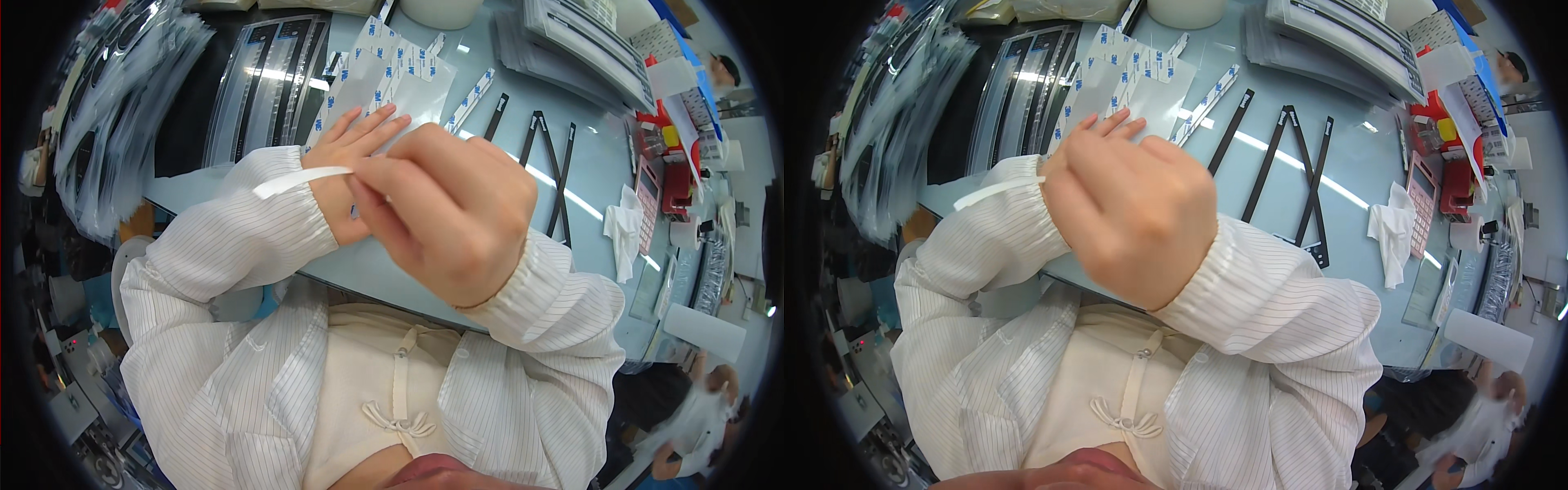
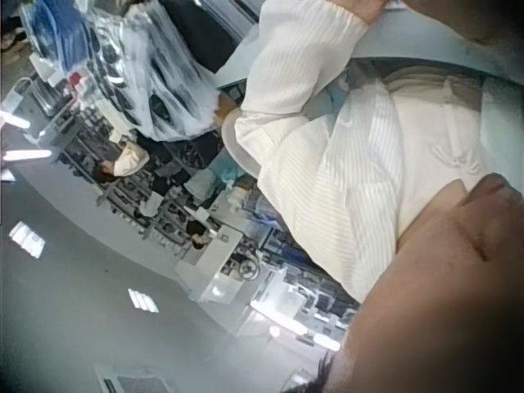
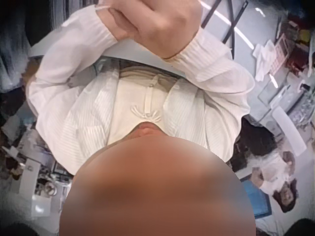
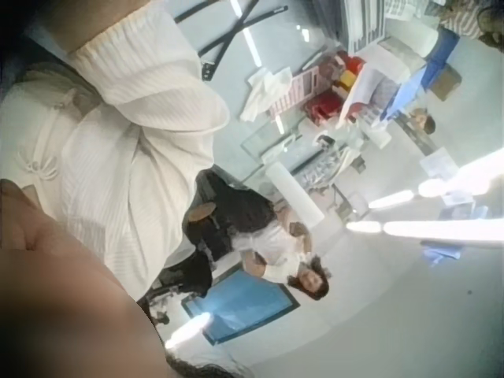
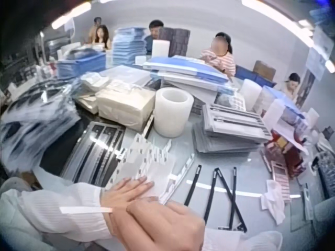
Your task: Manually assemble components by applying adhesive strips and attaching them to larger pieces on a workbench.
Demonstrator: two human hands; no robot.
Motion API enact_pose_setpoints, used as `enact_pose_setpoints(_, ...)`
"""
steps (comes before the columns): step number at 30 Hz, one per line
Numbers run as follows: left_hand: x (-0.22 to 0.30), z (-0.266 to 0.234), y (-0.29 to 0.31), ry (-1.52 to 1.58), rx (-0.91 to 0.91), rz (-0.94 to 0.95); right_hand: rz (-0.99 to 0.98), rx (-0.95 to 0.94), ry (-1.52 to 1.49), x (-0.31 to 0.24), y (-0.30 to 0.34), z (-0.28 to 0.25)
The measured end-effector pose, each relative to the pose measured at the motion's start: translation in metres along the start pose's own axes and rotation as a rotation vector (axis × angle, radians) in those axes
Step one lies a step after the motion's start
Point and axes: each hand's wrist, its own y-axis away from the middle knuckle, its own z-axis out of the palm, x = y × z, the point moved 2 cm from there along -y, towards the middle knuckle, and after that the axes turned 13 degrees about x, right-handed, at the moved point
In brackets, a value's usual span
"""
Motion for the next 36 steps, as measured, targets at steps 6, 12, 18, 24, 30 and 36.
enact_pose_setpoints(6, 0.003, -0.011, 0.0, 0.076, 0.024, 0.02, -0.02, -0.028, -0.007, -0.005, -0.007, -0.004)
enact_pose_setpoints(12, 0.002, -0.025, -0.002, 0.071, -0.229, -0.018, 0.223, -0.103, -0.032, 0.02, 0.015, -0.014)
enact_pose_setpoints(18, 0.005, -0.026, -0.003, 0.064, -0.207, -0.043, 0.417, -0.263, -0.084, 0.021, 0.05, -0.009)
enact_pose_setpoints(24, 0.005, -0.026, -0.004, 0.024, -0.2, -0.04, 0.406, -0.24, -0.099, 0.02, 0.064, 0.004)
enact_pose_setpoints(30, 0.005, -0.023, -0.005, 0.01, -0.206, -0.03, 0.512, -0.214, -0.198, 0.021, 0.072, 0.006)
enact_pose_setpoints(36, 0.004, -0.018, -0.005, 0.01, -0.214, -0.032, 0.442, -0.13, -0.17, 0.02, 0.072, 0.007)
